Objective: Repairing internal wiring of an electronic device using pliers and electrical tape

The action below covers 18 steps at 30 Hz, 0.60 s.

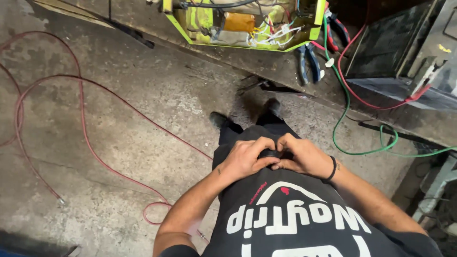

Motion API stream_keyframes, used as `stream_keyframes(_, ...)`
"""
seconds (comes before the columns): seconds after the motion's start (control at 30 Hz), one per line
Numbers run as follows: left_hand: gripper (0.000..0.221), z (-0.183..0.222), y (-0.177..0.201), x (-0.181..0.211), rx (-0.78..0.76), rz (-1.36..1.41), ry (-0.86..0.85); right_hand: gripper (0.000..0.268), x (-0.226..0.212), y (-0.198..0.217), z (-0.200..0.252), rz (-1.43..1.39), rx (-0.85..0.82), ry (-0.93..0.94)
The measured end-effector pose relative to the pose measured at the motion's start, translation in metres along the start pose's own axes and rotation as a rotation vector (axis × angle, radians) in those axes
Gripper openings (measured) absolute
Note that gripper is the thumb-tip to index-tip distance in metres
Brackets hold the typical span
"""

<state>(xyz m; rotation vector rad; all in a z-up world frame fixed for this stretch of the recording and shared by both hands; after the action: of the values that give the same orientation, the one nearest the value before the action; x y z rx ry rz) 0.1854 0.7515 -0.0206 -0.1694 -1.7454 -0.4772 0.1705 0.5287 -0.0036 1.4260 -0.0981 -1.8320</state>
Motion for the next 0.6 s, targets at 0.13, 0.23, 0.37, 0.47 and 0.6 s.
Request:
stream_keyframes(0.13, 0.031, -0.007, 0.002, 0.015, 0.001, 0.033, 0.034, 0.049, 0.008, 0.000, -0.002, -0.002, -0.048, 0.017)
stream_keyframes(0.23, 0.033, -0.009, -0.009, 0.010, 0.021, 0.119, 0.100, 0.045, 0.004, 0.019, -0.001, -0.014, -0.069, 0.067)
stream_keyframes(0.37, 0.034, -0.018, -0.023, 0.015, -0.021, 0.245, 0.160, 0.051, -0.011, 0.067, 0.002, -0.136, -0.080, 0.064)
stream_keyframes(0.47, 0.034, -0.021, -0.033, 0.020, -0.051, 0.278, 0.170, 0.028, -0.023, 0.097, 0.004, -0.134, -0.031, 0.267)
stream_keyframes(0.6, 0.033, -0.035, -0.044, 0.029, -0.080, 0.287, 0.143, 0.019, -0.017, 0.102, 0.005, -0.033, 0.053, 0.521)
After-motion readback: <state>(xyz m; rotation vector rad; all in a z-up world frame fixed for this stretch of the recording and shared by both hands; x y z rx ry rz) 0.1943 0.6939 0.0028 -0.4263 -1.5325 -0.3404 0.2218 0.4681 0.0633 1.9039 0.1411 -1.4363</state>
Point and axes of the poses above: each hand's wrist, its own z-axis away from the middle knuckle, its own y-axis out of the back of the hand, x = y × z, the point moved 2 cm from there along -z, towards the middle knuckle, and after that the axes turned 9 degrees about x, right-handed, at the moved point
